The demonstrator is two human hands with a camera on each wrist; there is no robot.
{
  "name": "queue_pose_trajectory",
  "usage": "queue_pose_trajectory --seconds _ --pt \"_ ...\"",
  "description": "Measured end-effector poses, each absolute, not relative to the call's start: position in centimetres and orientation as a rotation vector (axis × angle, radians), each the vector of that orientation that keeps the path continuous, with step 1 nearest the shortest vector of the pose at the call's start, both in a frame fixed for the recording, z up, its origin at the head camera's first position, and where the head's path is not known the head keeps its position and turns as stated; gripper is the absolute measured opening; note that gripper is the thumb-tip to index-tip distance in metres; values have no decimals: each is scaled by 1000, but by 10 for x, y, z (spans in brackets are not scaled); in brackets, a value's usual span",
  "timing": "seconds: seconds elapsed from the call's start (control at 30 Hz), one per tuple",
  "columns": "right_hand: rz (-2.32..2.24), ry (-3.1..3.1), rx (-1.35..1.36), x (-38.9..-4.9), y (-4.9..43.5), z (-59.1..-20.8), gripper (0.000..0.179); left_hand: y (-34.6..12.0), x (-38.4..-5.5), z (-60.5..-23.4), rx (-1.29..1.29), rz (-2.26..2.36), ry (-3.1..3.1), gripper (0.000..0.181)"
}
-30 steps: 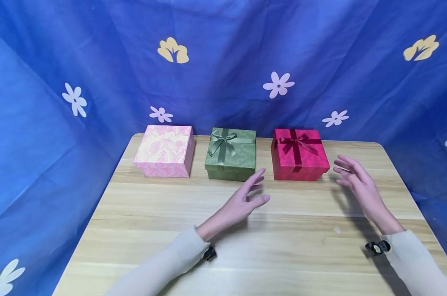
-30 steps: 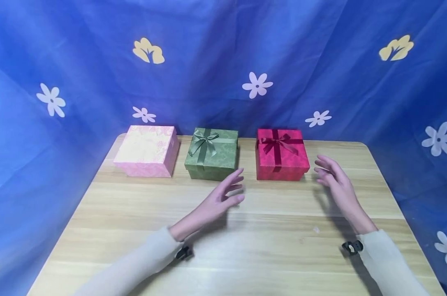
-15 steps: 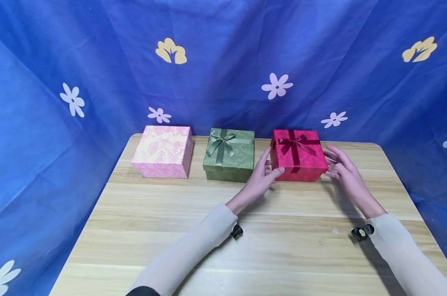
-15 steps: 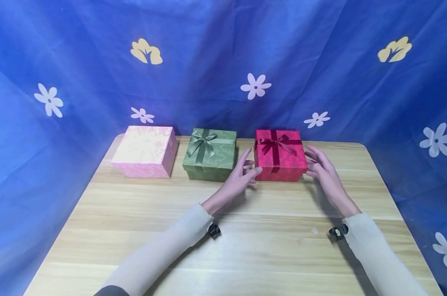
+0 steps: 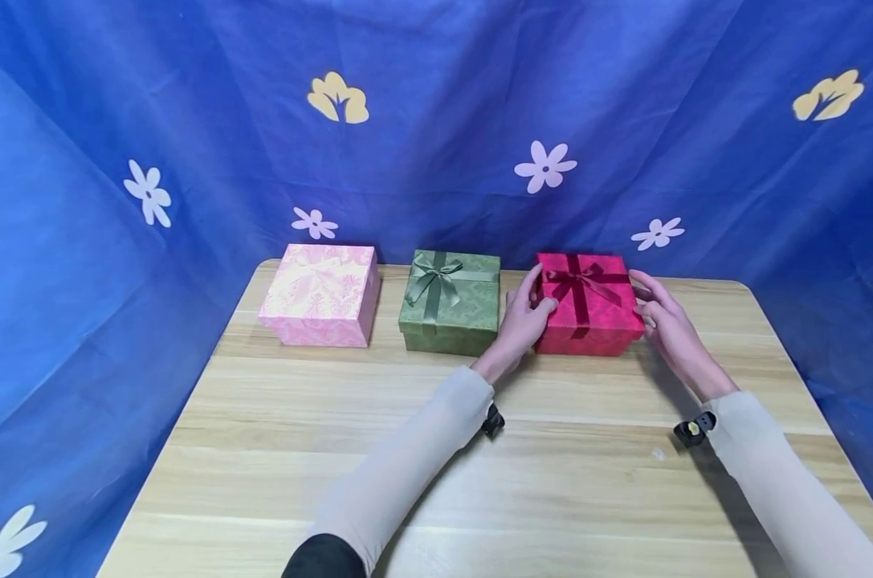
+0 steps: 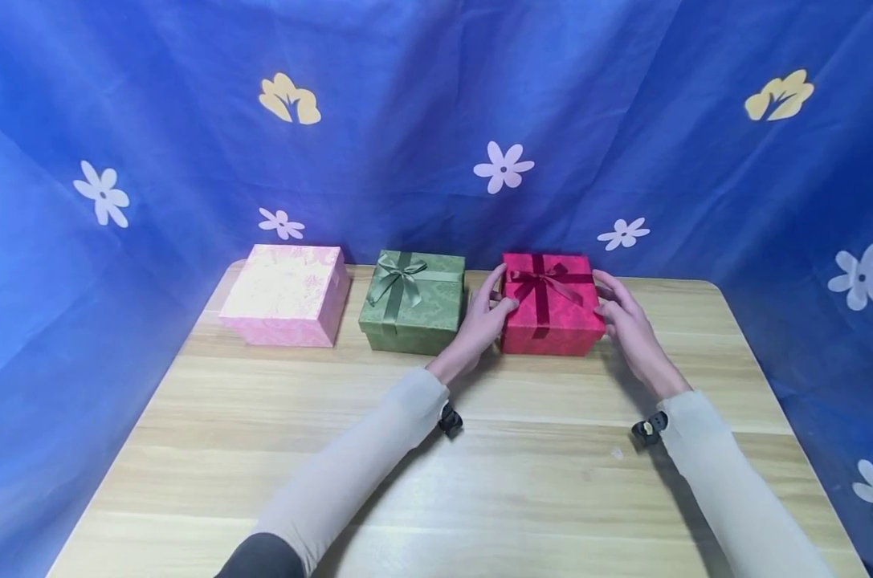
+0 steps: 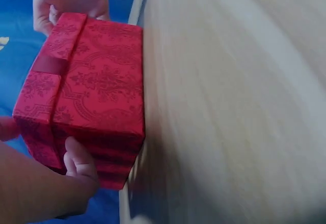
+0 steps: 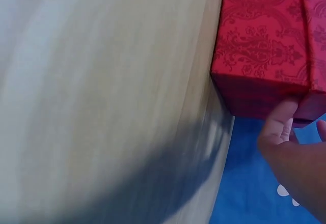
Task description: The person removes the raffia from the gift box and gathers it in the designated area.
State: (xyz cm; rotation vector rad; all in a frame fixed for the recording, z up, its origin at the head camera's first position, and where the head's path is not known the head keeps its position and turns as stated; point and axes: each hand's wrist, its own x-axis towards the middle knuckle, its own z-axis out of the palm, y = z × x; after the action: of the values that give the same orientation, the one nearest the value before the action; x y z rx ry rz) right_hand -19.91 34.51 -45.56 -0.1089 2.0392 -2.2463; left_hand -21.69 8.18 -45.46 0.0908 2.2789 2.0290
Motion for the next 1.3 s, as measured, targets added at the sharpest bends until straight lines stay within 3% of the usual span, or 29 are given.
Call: queue_pose_trajectory --seconds 0.53,1.3 --pt "-2235 1977 -65 -216 345 -456 67 93 -229 -451 -88 2134 2213 71" --pt "-2317 1908 -62 -214 346 -438 68 91 -233 -427 19 2143 2261 68"
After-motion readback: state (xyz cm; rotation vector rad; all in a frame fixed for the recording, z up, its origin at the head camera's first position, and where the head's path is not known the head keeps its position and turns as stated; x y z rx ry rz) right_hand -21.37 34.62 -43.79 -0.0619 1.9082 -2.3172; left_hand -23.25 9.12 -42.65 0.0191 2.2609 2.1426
